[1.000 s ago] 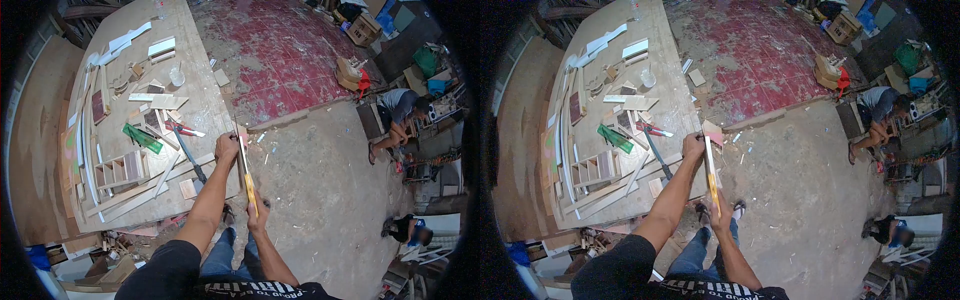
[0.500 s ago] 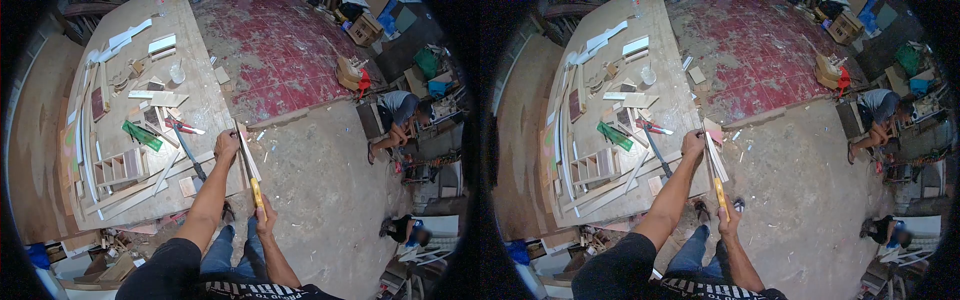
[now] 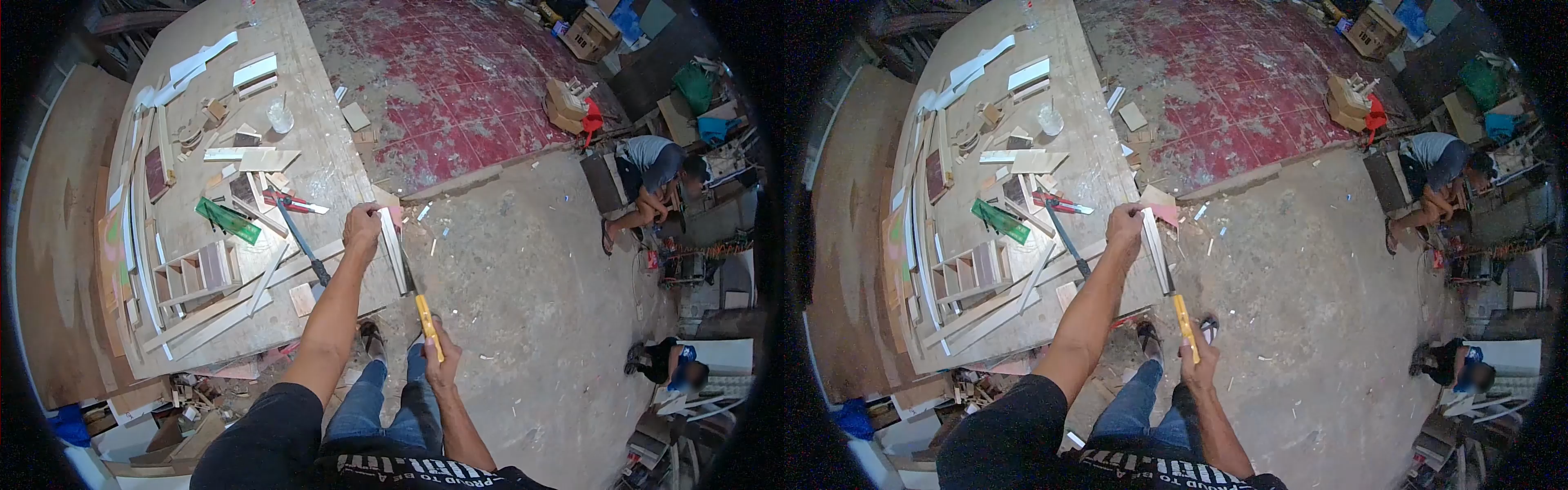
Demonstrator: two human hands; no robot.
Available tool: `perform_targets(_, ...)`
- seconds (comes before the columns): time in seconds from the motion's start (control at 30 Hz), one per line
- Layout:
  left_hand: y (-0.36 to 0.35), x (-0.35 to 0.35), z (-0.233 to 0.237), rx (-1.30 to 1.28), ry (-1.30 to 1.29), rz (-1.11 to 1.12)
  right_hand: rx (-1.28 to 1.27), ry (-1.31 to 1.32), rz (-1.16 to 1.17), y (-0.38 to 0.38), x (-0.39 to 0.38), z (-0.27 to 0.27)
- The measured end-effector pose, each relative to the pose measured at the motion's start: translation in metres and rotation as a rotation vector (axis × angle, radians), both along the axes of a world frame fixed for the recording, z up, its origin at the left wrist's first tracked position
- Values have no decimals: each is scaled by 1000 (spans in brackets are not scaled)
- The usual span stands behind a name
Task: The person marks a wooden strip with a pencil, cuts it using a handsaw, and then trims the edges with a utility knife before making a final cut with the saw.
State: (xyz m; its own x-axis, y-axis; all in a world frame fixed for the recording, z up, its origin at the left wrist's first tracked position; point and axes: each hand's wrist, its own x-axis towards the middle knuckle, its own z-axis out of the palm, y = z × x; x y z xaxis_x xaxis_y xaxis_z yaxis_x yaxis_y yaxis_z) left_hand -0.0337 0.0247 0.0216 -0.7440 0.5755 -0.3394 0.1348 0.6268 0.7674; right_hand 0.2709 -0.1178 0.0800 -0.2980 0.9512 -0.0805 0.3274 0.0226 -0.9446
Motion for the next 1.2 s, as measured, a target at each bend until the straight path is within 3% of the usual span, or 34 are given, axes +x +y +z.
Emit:
perform_targets(0.1,-6,4,12,16,-17,-9,-26,44,8,-6,-8,8)
perform_targets(0.2,-13,8,6,113,169,-64,-35,65,-30,-2,-14,10)
perform_targets(0.27,-17,10,-1,69,474,-194,-34,161,-79,4,-17,9)
perform_targets(0.37,-17,18,-20,157,538,-131,34,182,-44,21,-32,21)
perform_targets(0.57,-16,24,-36,211,631,-65,133,199,14,30,-51,-6)
perform_targets(0.8,-19,23,-33,261,585,-60,120,184,36,28,-48,-19)
perform_targets(1.0,-14,22,-6,88,550,-13,101,180,42,24,-48,-18)
perform_targets(1.07,-3,13,15,-144,97,46,83,191,54,24,-49,-14)
perform_targets(1.2,3,2,19,-159,26,44,80,174,56,24,-46,-20)
